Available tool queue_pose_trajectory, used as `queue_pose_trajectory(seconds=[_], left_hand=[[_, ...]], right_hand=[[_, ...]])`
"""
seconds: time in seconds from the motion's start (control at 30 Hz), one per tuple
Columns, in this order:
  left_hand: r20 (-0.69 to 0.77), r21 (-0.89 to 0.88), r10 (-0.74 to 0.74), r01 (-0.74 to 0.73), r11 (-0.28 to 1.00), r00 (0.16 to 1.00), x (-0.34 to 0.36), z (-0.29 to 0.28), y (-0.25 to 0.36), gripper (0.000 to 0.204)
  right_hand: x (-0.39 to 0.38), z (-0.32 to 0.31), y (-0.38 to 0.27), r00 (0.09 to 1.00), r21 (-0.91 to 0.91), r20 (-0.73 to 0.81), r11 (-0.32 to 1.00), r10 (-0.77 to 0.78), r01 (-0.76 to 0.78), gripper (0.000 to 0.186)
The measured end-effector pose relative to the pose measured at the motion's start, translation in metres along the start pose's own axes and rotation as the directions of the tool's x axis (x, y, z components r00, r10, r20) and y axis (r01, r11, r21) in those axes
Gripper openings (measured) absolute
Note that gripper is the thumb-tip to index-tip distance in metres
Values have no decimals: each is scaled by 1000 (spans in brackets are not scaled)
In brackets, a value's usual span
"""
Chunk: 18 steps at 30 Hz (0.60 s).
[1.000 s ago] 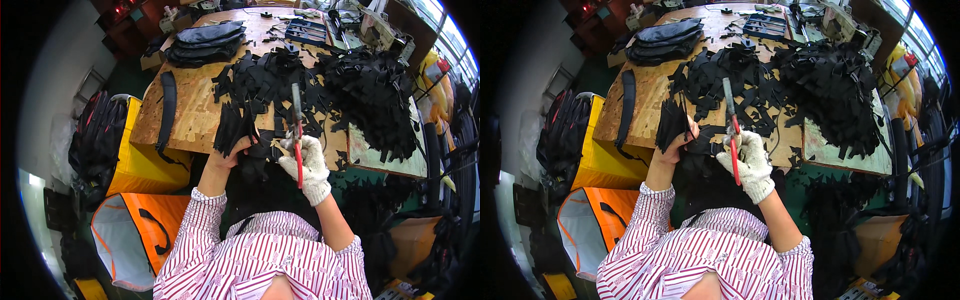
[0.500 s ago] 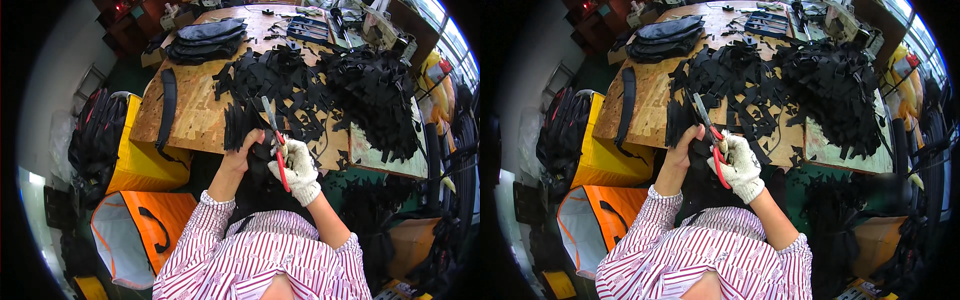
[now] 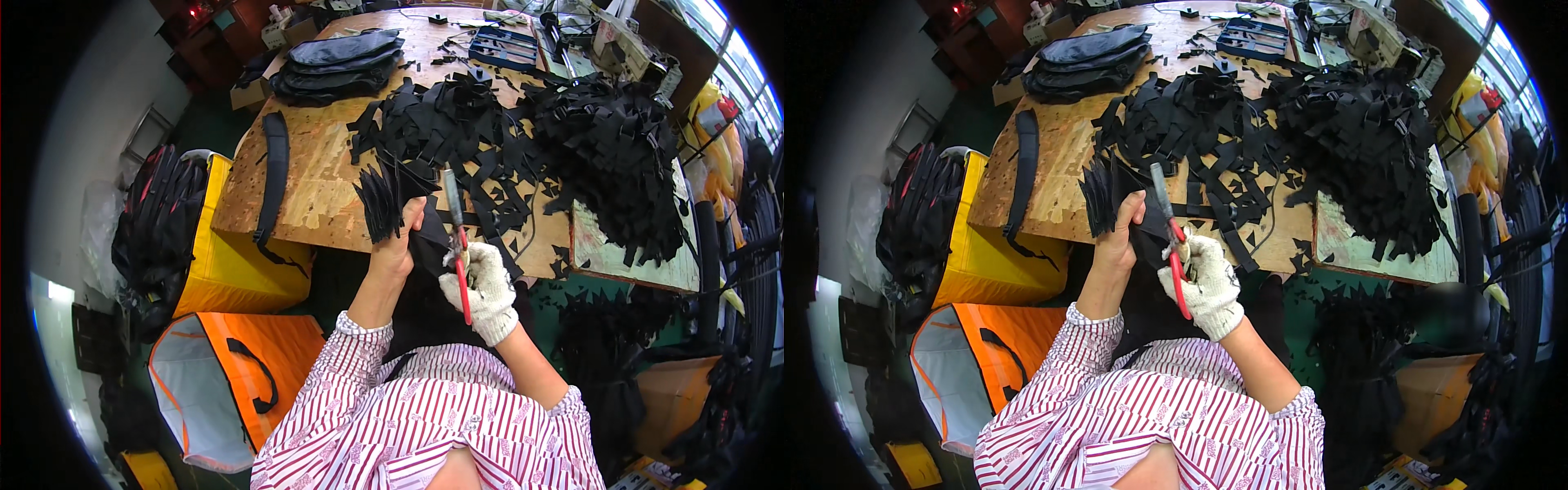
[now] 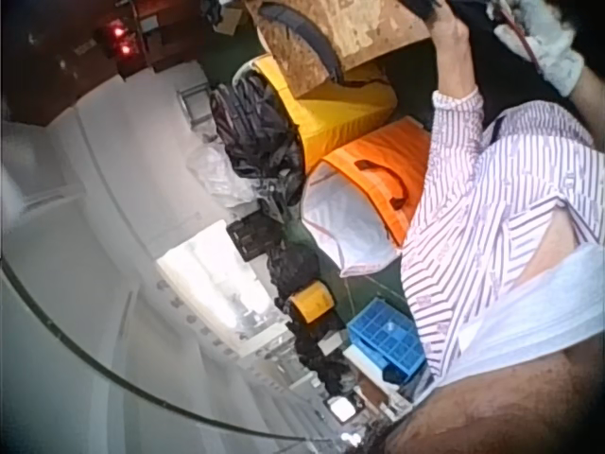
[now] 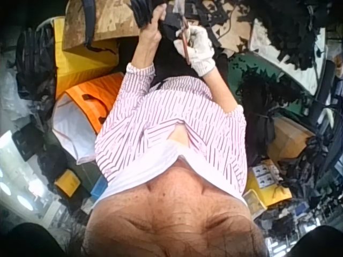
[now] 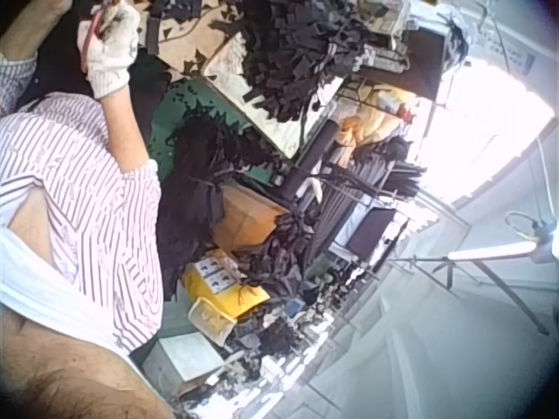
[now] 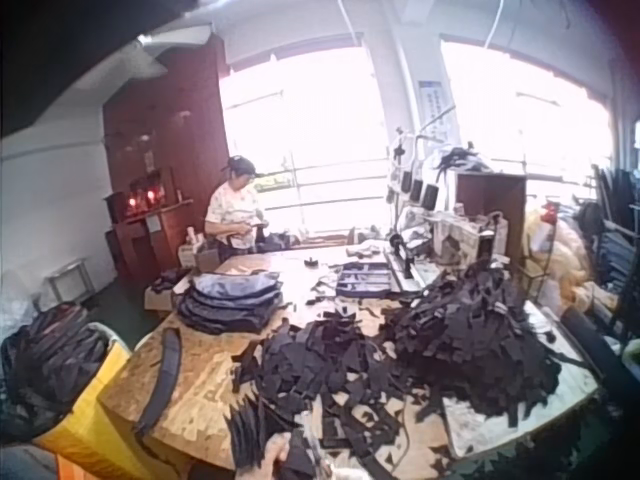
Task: The person trims several black leather straps using shears, gathering them into a bundle and placing them onto a pile on a wooden table.
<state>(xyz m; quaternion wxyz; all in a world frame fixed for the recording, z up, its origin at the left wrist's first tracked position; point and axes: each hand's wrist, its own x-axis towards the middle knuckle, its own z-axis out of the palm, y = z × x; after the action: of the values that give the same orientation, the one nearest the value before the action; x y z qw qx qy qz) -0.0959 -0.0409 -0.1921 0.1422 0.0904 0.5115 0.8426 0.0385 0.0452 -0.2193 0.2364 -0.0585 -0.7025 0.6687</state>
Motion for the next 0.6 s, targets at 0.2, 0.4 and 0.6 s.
queue_pose_trajectory(seconds=[0.2, 0.4, 0.6], left_hand=[[31, -105, -96, 99, 990, 995, -12, -19, -13, 16], [-79, -255, -205, 179, 950, 976, -27, -32, -51, 32], [76, -294, -472, 472, 831, 878, -29, -51, -75, 32]], right_hand=[[4, -5, -3, 994, 121, -108, 993, 13, 0, 45], [-1, -2, 1, 991, 67, -119, 996, 65, -58, 45], [-5, 2, 22, 996, -34, -87, 999, -4, 1, 48]])
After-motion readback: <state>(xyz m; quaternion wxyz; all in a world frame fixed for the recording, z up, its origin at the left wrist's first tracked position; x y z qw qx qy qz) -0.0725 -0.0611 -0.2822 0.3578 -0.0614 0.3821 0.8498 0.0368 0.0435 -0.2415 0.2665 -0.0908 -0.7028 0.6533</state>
